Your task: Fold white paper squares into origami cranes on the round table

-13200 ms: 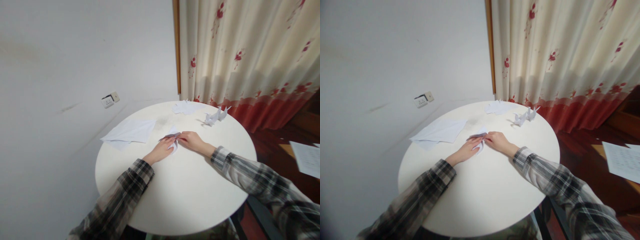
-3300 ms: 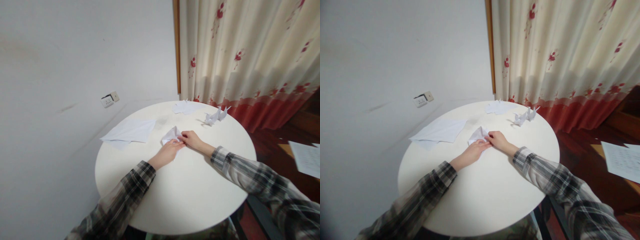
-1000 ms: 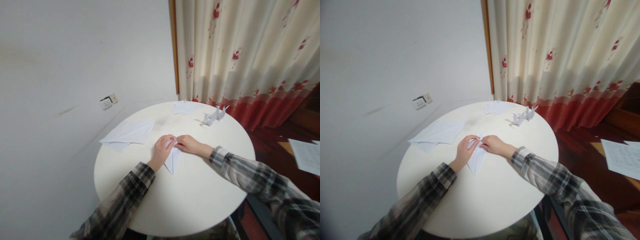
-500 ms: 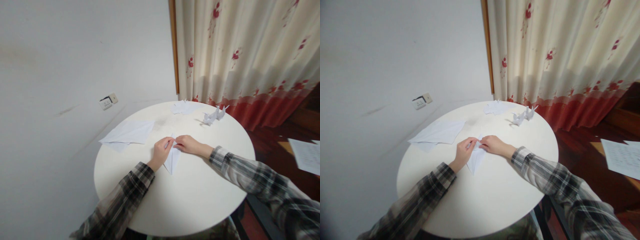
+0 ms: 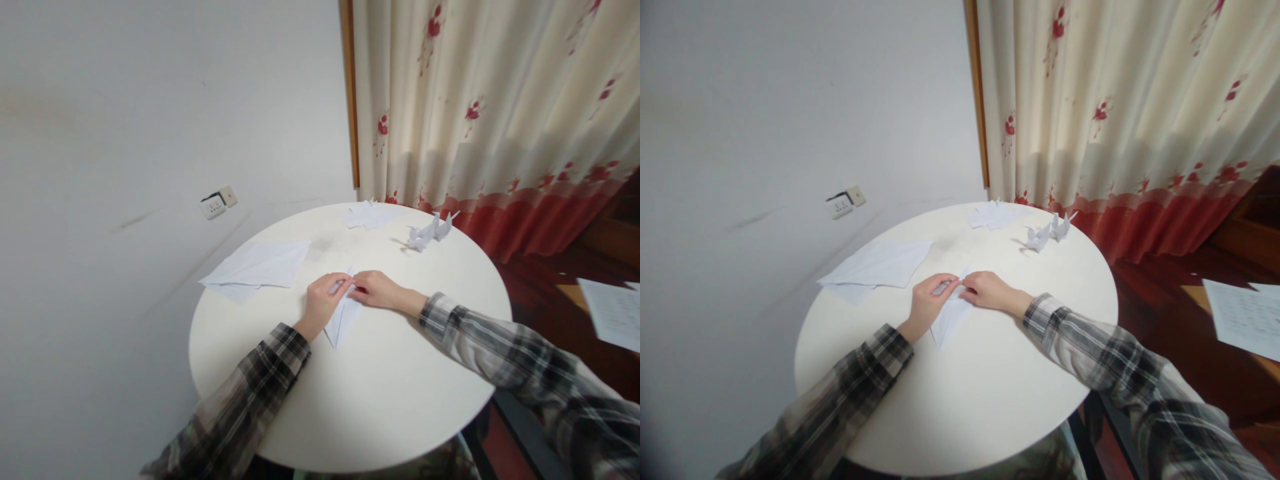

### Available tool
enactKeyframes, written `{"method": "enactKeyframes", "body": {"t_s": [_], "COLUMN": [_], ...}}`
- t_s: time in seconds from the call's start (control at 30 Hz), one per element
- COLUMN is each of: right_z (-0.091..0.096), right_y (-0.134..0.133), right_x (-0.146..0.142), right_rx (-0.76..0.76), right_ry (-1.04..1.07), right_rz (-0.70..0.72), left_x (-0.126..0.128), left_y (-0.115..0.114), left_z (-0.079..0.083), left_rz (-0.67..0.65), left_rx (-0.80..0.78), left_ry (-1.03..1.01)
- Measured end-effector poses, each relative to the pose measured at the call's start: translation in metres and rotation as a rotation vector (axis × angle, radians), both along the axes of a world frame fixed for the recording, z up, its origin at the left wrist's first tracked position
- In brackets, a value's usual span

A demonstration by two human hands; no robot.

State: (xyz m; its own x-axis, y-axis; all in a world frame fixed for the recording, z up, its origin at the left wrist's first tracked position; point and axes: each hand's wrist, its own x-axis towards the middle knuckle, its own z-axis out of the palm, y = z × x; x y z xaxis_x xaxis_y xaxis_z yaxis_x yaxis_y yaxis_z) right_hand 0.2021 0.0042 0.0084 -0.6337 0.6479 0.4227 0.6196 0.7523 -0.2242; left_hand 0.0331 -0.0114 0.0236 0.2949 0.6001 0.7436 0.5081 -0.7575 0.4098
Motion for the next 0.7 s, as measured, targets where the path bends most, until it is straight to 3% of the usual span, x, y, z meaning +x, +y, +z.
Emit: {"method": "enactKeyframes", "body": {"t_s": [0.23,0.43,0.7], "right_z": [0.004,0.004,0.004], "right_y": [0.001,0.004,0.006], "right_x": [0.002,0.005,0.005], "right_rx": [0.016,-0.062,-0.131], "right_ry": [0.039,0.055,0.011], "right_rz": [-0.141,-0.209,-0.318], "left_x": [-0.006,-0.013,-0.015], "left_y": [0.015,0.027,0.032], "left_z": [-0.008,-0.013,-0.017], "left_rz": [0.174,0.247,0.130], "left_rx": [-0.199,-0.407,-0.499], "left_ry": [0.050,0.209,0.118]}}
